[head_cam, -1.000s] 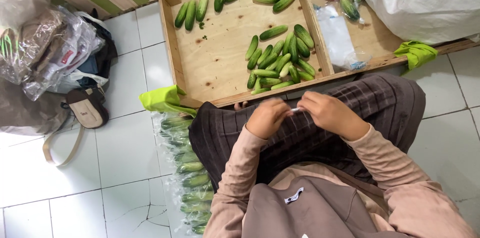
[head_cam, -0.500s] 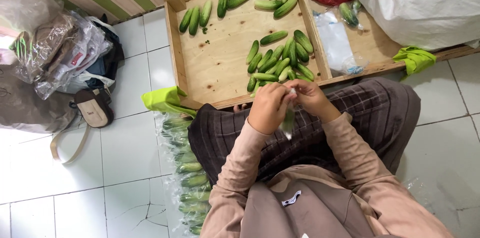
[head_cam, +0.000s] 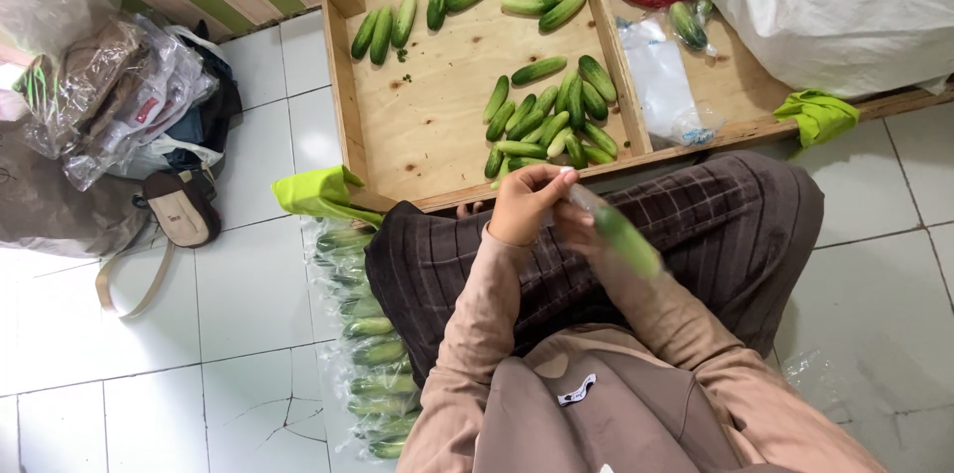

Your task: Wrapping individual cucumbers in protective material and placing them into a plastic packaging sleeve

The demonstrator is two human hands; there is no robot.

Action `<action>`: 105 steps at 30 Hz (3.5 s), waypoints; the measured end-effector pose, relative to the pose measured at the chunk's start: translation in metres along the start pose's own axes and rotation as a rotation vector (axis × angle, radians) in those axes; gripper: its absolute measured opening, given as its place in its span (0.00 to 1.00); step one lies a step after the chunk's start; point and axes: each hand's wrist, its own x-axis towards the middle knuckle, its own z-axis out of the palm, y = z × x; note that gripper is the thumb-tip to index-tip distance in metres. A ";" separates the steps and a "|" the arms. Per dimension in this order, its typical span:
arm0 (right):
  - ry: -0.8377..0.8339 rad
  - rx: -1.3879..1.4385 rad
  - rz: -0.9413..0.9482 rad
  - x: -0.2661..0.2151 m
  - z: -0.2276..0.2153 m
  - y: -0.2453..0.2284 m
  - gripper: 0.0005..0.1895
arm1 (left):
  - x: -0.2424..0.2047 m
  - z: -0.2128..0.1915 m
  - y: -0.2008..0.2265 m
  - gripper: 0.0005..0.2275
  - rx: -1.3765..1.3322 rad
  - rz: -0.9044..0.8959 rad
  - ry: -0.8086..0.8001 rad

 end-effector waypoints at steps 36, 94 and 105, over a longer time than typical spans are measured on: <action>0.701 -2.694 -0.719 0.069 0.143 0.090 0.05 | -0.014 -0.011 -0.056 0.08 0.657 0.433 0.501; 0.465 -2.431 -0.813 0.068 0.219 0.097 0.03 | -0.055 0.030 0.022 0.04 0.302 0.643 0.177; 0.428 -2.294 -0.760 0.069 0.216 0.093 0.05 | -0.056 0.020 0.030 0.05 0.439 0.692 0.085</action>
